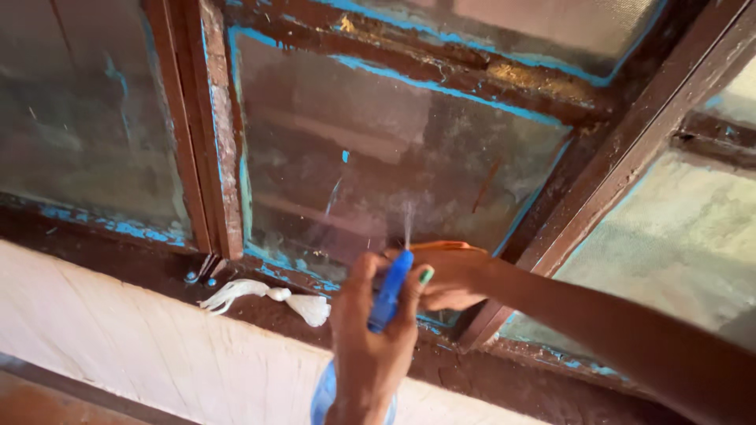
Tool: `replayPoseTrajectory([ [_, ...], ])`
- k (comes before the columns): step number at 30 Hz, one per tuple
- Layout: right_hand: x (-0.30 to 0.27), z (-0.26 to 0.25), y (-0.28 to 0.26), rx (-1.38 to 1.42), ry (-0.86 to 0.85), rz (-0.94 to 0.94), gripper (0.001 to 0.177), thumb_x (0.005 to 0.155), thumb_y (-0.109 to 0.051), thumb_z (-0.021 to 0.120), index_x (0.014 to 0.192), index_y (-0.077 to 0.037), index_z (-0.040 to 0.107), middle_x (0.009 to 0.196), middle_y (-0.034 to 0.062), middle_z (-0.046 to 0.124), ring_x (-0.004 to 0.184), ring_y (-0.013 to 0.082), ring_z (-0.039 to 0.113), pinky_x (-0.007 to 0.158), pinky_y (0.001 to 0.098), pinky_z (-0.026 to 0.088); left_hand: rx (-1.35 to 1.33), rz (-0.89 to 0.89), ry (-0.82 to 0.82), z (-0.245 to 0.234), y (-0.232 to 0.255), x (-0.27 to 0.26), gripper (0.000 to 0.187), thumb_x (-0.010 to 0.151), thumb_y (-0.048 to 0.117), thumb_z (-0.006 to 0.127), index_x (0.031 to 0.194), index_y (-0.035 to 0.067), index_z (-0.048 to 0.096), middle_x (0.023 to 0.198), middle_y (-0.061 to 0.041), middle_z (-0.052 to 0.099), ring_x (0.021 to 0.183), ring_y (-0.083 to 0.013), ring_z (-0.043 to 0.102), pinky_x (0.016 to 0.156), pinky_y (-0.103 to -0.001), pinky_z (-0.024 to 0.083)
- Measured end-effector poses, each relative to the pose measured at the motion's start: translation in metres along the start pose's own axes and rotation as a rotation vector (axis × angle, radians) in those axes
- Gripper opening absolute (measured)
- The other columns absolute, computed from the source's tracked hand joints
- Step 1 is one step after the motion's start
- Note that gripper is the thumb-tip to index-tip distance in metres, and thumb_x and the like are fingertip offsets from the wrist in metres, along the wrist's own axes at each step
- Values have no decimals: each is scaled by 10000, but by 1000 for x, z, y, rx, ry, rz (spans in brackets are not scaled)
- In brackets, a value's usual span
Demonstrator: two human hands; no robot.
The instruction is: The person cleans a window by spraying liquid from a blue bottle and wiping the glass panels with an orange cloth.
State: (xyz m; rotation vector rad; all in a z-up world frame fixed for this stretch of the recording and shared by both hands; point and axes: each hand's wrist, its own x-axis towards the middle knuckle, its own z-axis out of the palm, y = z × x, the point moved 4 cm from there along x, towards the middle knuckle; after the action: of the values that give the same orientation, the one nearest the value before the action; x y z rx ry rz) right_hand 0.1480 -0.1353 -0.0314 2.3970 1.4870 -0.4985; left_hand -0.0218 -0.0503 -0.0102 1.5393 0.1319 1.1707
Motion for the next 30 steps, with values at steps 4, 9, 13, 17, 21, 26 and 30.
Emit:
replayPoseTrajectory([
  [4,-34,-32,-10,-485,394,-594,567,820,-236,689,1365,-129,573,1573,120,449,1444,361,387,1201,495,269,79,-39,-35,12,4,-16,294,888,279,807,895,60,612,655,-105,633,538,-271,585,528,-383,440],
  [9,-72,-88,-9,-1063,934,-333,687,652,-295,713,1335,-217,686,1514,120,528,1421,341,385,1188,615,261,96,46,-5,22,7,-29,288,944,300,744,1042,73,598,748,-111,650,654,-322,619,592,-434,452],
  [13,-61,-73,0,-1025,1156,-99,646,792,-291,715,1427,-182,680,1576,116,532,1554,308,308,1295,563,224,215,97,60,28,6,-37,319,941,321,742,991,70,550,732,-123,594,647,-336,573,594,-464,420],
  [17,-38,-20,4,-1057,889,-227,622,742,-346,686,1337,-165,677,1467,78,542,1526,361,322,1271,563,225,150,68,25,33,3,-46,316,973,307,730,957,75,516,691,-108,570,614,-306,557,570,-437,409],
  [21,-17,28,6,-969,815,-360,614,783,-276,678,1386,-226,574,1493,74,518,1500,352,350,1276,540,229,140,36,40,38,5,-58,344,969,271,755,886,74,486,651,-103,537,542,-269,502,538,-407,399],
  [26,-16,55,22,-14,510,-539,544,971,-299,652,1468,-143,497,1551,124,491,1495,366,372,1272,465,249,58,-56,17,46,5,-77,288,944,229,753,920,68,515,642,-99,548,523,-254,511,522,-410,408],
  [30,-10,29,12,-421,260,-669,817,684,-345,767,1436,-121,537,1498,147,490,1486,481,313,1140,592,223,77,126,21,43,11,-80,261,954,220,751,1025,59,558,818,-111,655,707,-270,641,605,-408,467],
])
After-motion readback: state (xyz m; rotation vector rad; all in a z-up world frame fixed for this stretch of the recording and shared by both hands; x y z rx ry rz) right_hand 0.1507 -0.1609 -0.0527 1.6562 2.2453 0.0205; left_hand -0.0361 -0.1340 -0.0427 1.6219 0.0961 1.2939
